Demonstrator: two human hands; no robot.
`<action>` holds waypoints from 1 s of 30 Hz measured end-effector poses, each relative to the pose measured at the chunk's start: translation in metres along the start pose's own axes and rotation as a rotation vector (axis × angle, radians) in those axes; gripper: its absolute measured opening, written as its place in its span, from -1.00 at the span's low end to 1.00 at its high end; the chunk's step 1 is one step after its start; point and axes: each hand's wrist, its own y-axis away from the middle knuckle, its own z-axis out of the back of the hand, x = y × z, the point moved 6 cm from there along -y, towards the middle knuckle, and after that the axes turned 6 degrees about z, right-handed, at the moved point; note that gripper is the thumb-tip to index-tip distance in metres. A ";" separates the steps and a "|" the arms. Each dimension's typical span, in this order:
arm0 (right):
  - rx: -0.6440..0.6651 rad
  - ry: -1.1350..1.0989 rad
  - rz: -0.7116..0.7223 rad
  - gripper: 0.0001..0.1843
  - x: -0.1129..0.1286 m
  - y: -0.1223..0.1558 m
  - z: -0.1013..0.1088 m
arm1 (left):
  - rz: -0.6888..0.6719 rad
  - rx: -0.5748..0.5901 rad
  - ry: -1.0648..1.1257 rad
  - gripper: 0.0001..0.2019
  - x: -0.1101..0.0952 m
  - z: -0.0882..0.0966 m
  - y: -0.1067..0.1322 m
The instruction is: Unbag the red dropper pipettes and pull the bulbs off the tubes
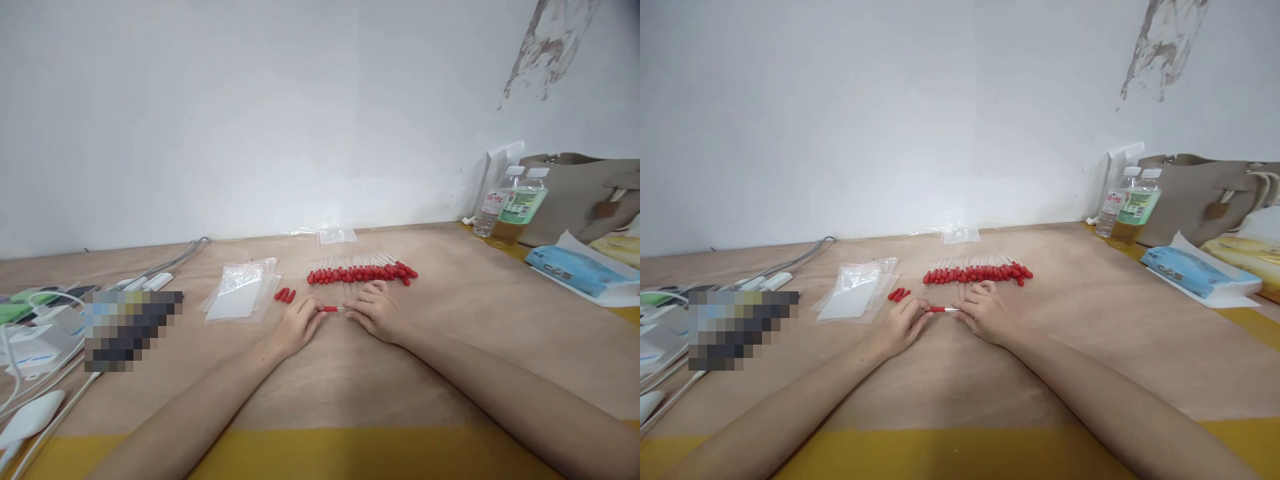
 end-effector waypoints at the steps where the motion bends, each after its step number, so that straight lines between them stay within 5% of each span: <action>1: 0.001 -0.008 0.005 -0.76 0.001 0.000 0.000 | -0.007 -0.009 0.001 -0.84 -0.002 0.000 -0.001; 15: -0.041 -0.043 0.165 -0.79 0.018 0.002 0.008 | -0.142 0.192 -0.183 -0.77 -0.022 -0.009 -0.008; 30: -0.025 0.127 0.457 -0.84 0.032 0.009 0.016 | -0.102 0.344 -0.023 -0.73 -0.022 -0.011 -0.004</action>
